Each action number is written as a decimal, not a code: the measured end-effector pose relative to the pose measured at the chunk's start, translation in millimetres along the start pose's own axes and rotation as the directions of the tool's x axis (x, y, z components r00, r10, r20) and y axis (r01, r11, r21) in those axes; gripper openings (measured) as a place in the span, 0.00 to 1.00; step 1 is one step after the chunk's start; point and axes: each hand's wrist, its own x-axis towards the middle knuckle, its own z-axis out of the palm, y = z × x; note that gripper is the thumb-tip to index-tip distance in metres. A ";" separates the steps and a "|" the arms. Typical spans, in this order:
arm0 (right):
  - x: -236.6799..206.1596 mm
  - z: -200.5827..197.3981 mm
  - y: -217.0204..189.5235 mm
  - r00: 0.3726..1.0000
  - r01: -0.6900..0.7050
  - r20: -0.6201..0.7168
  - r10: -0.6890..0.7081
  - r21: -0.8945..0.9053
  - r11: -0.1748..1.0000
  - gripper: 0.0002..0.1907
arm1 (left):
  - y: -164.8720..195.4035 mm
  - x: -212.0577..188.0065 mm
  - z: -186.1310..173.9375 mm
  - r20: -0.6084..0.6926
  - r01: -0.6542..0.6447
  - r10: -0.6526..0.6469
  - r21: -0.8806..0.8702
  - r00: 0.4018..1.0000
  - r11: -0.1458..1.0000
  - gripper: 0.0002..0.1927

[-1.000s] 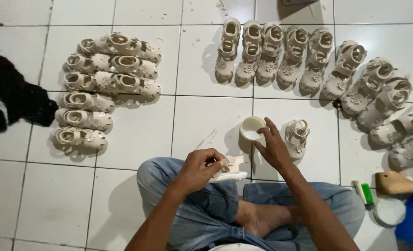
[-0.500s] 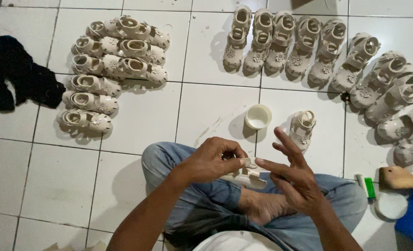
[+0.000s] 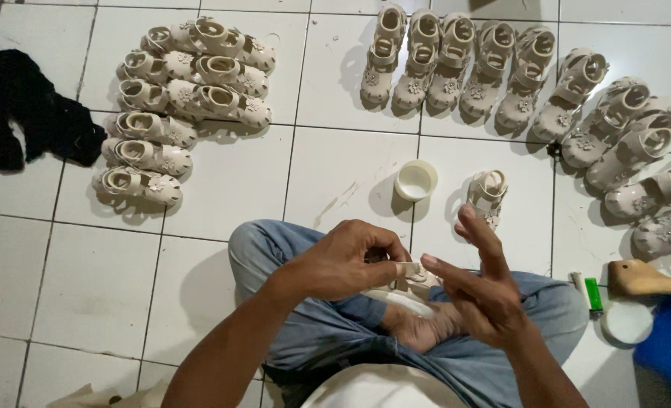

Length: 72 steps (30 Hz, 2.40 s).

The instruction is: The person sits on the floor assembling white children's sandals. They pick up a shoe upper, apply glue from a small cup, press a white sole onto the upper, press and adjust the straps and edges, then place the finished sandal with the rows of completed shoes and take the next one.

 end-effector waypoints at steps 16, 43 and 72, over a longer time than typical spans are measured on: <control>-3.1 -6.8 -1.3 0.987 0.101 0.143 -0.078 -0.162 0.982 0.26 | 13.9 0.5 6.4 0.030 0.006 -0.010 0.131 0.999 0.991 0.12; -0.7 -13.0 -9.6 0.975 0.186 0.168 -0.145 -0.260 0.947 0.23 | 22.7 -0.8 10.9 0.000 0.105 -0.107 0.190 0.994 0.976 0.14; -19.7 10.5 -16.3 0.858 -0.408 -0.239 0.455 0.223 0.885 0.31 | 6.3 -10.8 28.7 -0.317 -0.194 0.200 0.052 0.927 0.980 0.06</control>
